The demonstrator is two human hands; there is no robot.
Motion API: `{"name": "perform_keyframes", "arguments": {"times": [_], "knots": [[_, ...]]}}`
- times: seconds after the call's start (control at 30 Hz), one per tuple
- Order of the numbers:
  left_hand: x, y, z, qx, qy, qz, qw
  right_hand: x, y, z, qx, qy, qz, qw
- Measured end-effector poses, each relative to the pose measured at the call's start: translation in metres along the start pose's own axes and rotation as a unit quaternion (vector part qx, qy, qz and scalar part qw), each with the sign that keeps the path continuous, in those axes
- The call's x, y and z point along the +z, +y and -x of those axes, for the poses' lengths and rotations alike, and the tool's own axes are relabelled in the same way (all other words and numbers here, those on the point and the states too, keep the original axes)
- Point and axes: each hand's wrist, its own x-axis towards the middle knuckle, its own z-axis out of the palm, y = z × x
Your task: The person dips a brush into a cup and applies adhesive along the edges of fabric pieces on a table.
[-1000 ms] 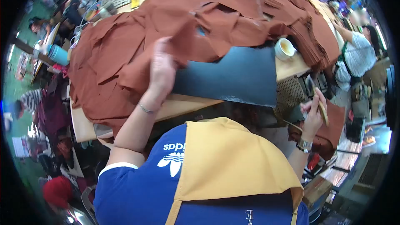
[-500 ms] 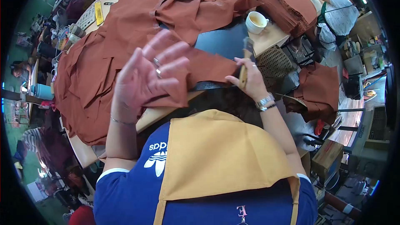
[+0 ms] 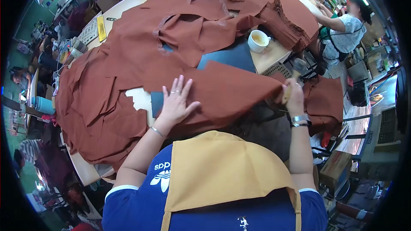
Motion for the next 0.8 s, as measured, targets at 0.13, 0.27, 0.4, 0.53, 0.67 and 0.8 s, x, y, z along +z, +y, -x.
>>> {"name": "perform_keyframes", "arguments": {"times": [0.13,0.27,0.4,0.53,0.67,0.8], "knots": [[0.011,0.028,-0.024,0.02,-0.025,-0.025,0.999,-0.038,0.025,0.005,0.03,-0.02,0.133,0.99],[0.015,0.026,-0.032,0.05,0.006,0.002,0.999,-0.035,0.009,0.007,-0.014,0.023,0.141,0.99],[0.013,0.025,-0.022,0.153,0.05,-0.019,0.987,-0.021,0.001,-0.006,0.07,0.053,-0.167,0.982],[0.023,0.026,-0.029,0.157,-0.029,0.018,0.987,-0.003,-0.001,-0.053,0.073,0.068,-0.254,0.962],[-0.002,0.032,-0.039,0.106,-0.037,0.002,0.994,0.014,-0.006,-0.121,-0.015,0.05,-0.174,0.983],[0.009,0.047,-0.052,0.028,-0.006,-0.109,0.994,0.052,0.002,-0.174,0.024,-0.012,-0.235,0.972]]}}
